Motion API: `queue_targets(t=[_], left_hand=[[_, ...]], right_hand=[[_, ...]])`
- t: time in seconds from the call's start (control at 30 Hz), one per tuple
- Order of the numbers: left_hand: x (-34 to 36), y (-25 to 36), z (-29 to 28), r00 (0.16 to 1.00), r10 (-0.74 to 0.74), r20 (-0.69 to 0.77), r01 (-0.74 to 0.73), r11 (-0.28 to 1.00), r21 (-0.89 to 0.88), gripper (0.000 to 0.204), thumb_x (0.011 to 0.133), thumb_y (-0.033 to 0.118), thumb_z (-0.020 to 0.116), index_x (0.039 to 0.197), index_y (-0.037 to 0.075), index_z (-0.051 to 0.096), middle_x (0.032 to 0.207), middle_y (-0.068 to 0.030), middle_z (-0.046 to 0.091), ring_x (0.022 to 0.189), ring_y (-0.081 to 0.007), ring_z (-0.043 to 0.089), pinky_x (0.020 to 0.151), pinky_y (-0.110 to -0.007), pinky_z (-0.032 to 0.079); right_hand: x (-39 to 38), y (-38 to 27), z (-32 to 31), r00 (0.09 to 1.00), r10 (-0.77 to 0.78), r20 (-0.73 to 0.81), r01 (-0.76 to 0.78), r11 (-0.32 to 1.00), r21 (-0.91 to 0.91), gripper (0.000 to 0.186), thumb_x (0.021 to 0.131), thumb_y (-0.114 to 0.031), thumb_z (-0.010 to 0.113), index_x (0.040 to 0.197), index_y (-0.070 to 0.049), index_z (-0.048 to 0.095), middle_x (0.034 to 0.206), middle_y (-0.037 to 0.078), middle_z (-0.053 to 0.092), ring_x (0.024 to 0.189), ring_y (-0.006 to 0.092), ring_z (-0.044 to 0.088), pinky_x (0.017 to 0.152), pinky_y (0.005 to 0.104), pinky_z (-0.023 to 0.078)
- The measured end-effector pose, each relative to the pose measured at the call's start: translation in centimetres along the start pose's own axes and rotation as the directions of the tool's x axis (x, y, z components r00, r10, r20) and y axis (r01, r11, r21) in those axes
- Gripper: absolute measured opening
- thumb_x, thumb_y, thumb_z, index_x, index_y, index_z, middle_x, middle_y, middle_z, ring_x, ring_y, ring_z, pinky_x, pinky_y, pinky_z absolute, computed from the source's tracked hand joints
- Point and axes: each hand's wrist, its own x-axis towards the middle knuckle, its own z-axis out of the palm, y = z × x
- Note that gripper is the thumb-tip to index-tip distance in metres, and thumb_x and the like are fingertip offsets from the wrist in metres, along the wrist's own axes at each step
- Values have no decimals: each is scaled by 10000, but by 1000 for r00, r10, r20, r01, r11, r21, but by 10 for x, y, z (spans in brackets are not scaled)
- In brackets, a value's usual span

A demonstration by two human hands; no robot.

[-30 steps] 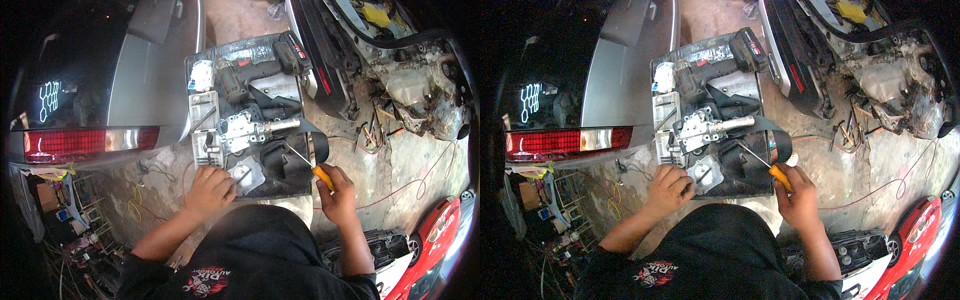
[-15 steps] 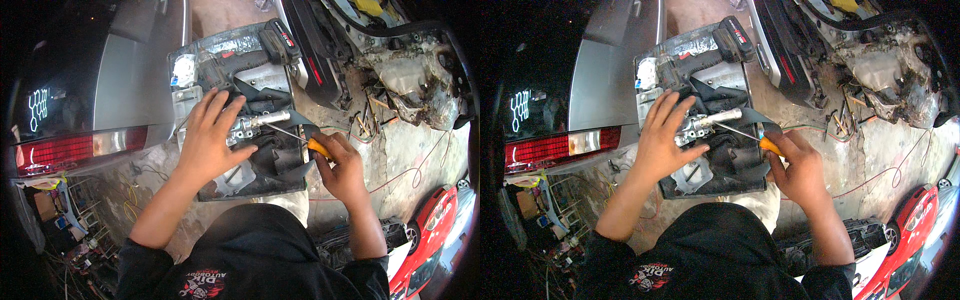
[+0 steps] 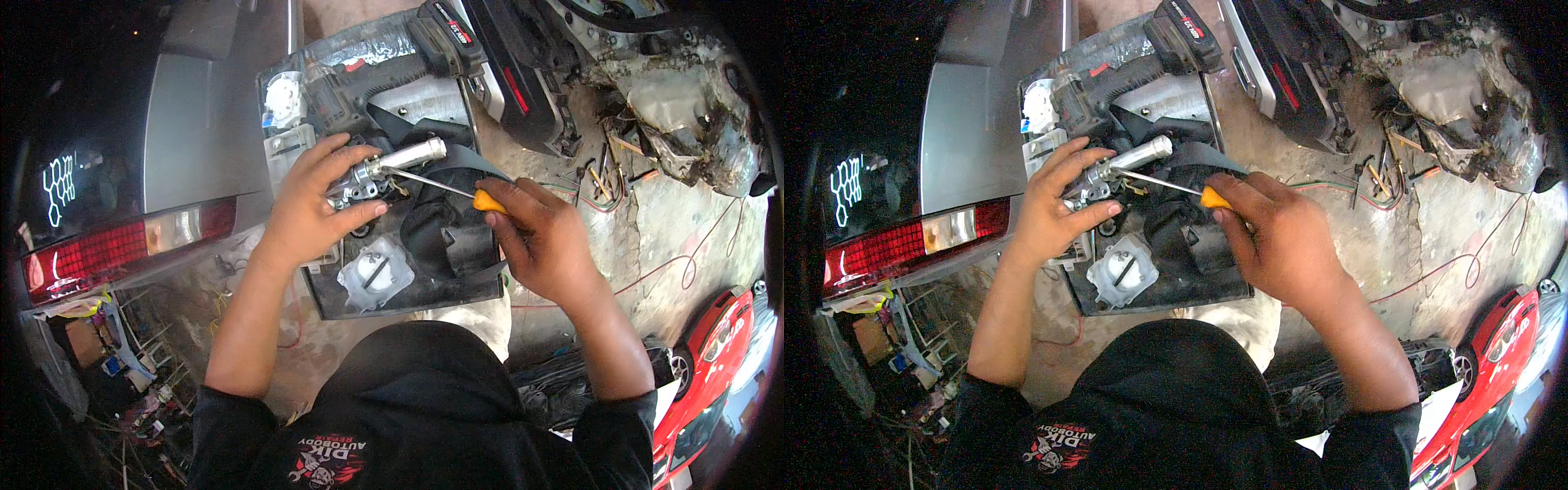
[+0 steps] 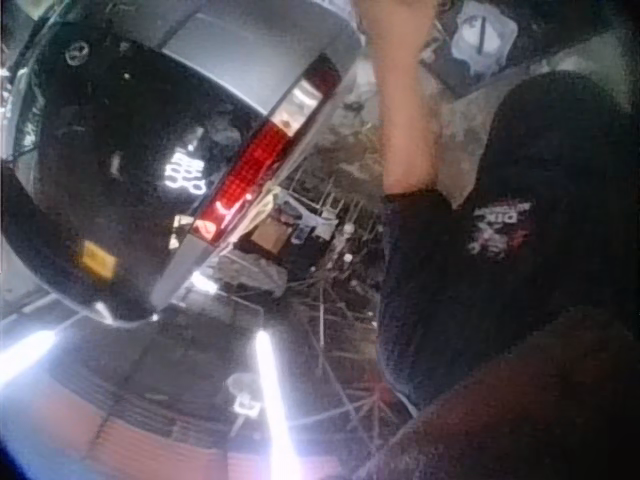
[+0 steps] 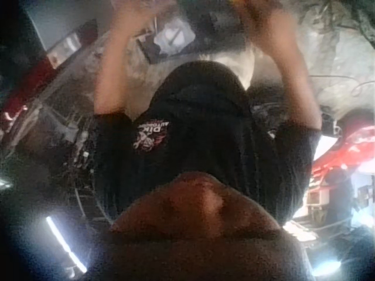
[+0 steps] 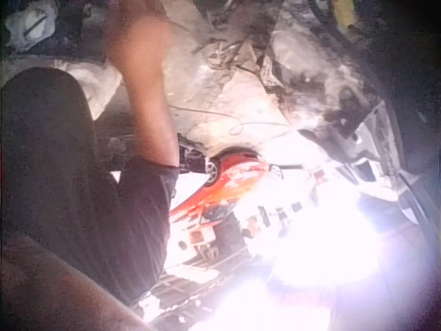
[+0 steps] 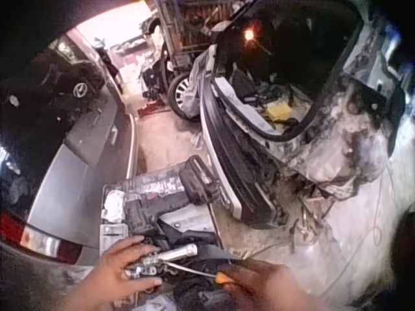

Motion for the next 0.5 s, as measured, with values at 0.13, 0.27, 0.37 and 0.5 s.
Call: queue_targets(t=[0.13,0.27,0.37,0.5], left_hand=[[6,0,-7,996,9,87,-9,1000,-2,729,773,278,1022,1439,147,756,1592,-212,628,1504,-367,591,1242,-469,461],[8,1,-9,998,-14,63,16,999,-37,711,782,272,1011,1427,119,752,1563,-221,655,1525,-378,573,1246,-482,449],[11,3,-11,995,3,100,-4,1000,11,674,786,268,1004,1394,111,760,1548,-223,666,1536,-380,562,1245,-488,443],[13,-3,-13,991,91,97,-89,996,-26,702,774,314,1014,1381,99,735,1549,-269,643,1485,-428,601,1202,-483,483]], right_hand=[[12,5,-14,998,-61,12,61,995,-79,321,988,-129,746,1308,-111,747,1019,162,709,910,433,734,777,537,598],[8,-6,-29,996,-38,84,45,995,-87,328,954,-123,764,1282,-122,752,1019,141,712,898,414,742,752,527,610],[-6,-11,-19,999,-32,22,33,999,-38,349,921,-126,784,1269,-131,755,1022,126,708,871,405,745,738,515,615],[-4,-12,-14,997,-81,-5,81,996,-39,426,877,-54,817,1298,-110,782,1030,118,733,827,351,764,719,439,618]])
